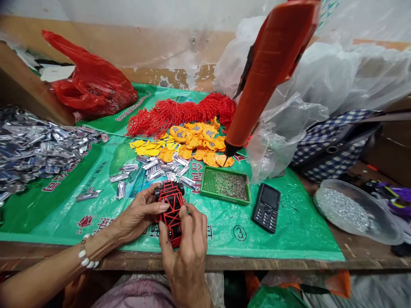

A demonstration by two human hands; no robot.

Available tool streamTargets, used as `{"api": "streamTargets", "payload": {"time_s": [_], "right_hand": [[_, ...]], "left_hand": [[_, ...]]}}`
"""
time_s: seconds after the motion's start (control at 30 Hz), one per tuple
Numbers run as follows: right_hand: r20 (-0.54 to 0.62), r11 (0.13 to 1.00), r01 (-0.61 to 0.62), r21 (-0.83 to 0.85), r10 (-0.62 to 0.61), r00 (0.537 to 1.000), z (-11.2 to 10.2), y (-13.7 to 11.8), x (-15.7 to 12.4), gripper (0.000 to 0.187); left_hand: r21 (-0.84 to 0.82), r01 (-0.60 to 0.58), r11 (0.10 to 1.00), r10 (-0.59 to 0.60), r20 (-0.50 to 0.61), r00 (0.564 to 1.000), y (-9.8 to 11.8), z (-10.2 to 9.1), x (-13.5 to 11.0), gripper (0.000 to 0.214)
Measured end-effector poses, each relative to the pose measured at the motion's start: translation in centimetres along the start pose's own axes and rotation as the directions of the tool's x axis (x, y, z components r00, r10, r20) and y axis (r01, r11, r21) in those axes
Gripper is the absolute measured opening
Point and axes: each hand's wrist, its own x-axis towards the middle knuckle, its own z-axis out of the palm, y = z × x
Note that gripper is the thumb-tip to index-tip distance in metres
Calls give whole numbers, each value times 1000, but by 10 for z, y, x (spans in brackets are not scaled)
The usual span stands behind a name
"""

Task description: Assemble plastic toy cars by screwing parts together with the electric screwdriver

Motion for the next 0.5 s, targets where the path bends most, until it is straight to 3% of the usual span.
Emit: {"api": "streamTargets", "payload": {"time_s": [0.1,0.17,0.2,0.27,0.33,0.37,0.43,0.5], "right_hand": [[82,979,-142,146,131,988,0,4,-4,40],[132,883,-366,294,342,930,-3,5,-5,52],[184,775,-497,390,463,867,-4,5,-4,59],[377,432,-710,556,630,679,-7,1,-1,70],[593,74,-798,597,629,502,-7,-5,5,70],[658,-52,-804,592,608,445,-6,-8,8,66],[681,-186,-763,618,611,403,-5,-13,15,57],[632,-219,-702,677,663,402,-3,-17,21,53]], "left_hand": [[-18,-20,1000,19,-43,999,7,0,2,43],[-54,-41,998,37,-62,997,14,0,4,43],[-76,-54,996,48,-74,996,17,0,4,42],[-111,-80,991,69,-95,993,22,0,5,39],[-124,-93,988,80,-106,991,24,0,5,36],[-126,-95,987,82,-110,991,24,-1,5,35],[-126,-100,987,86,-113,990,23,-1,5,34],[-132,-95,987,81,-108,991,22,-2,5,32]]}}
